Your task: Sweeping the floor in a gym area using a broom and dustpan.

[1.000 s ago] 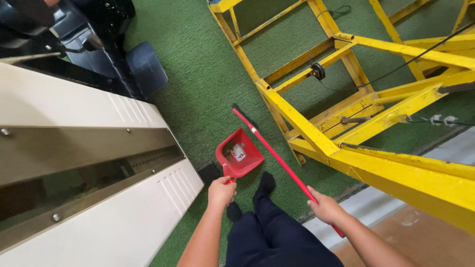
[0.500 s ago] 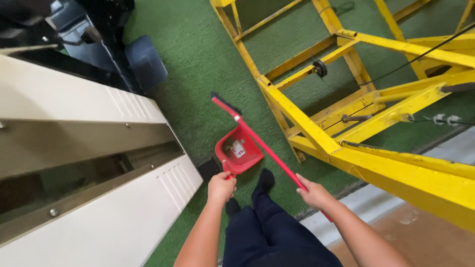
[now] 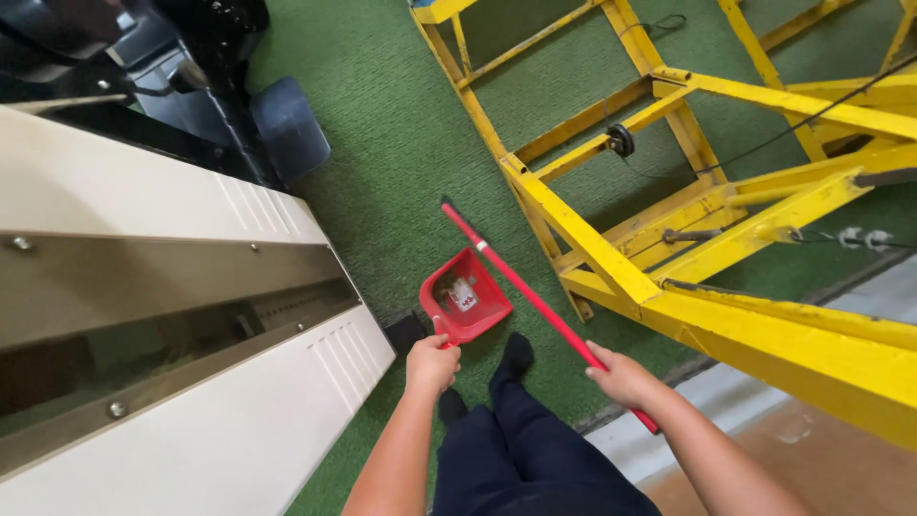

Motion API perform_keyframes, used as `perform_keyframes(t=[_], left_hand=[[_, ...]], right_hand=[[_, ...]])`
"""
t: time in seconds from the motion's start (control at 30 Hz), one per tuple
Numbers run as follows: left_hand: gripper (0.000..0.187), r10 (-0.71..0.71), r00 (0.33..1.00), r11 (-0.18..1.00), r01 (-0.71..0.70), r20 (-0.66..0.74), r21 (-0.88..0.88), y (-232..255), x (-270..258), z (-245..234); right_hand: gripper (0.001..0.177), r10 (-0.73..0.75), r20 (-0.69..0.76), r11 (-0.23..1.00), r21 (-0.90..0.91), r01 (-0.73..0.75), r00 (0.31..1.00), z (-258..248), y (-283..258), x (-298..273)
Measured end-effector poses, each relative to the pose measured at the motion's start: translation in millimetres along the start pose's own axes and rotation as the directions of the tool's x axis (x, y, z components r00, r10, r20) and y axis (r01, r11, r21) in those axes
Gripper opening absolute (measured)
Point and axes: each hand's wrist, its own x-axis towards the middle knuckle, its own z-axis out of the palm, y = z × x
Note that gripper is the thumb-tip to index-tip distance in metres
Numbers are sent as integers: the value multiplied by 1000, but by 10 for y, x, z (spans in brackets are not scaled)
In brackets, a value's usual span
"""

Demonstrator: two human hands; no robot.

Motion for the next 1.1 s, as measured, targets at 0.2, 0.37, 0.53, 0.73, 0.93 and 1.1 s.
perform_keyframes(t=[0.2, 0.37, 0.53, 0.73, 0.93, 1.1], left_hand=[[48, 14, 1000, 1000, -14, 10, 8, 65, -58, 24], [47, 9, 1000, 999, -8, -18, 36, 130, -57, 22], [49, 28, 1000, 999, -27, -8, 37, -57, 60, -9], [49, 4, 1000, 1000, -3, -5, 25, 7, -87, 3], [47, 2, 1000, 999, -2, -14, 41, -62, -46, 2], [45, 15, 999, 1000, -14, -35, 14, -71, 1, 55]], right_hand=[[70, 134, -58, 990, -37, -136, 989, -318, -589, 247], [73, -149, -64, 989, -27, 147, 987, -6, 257, 732], [72, 38, 26, 999, -21, -37, 999, -215, -398, 108], [76, -17, -139, 973, -229, -16, 990, 38, 247, 1068], [75, 9, 12, 994, -112, -7, 1000, -117, -76, 326], [75, -64, -67, 972, -231, 47, 996, -152, -120, 463]])
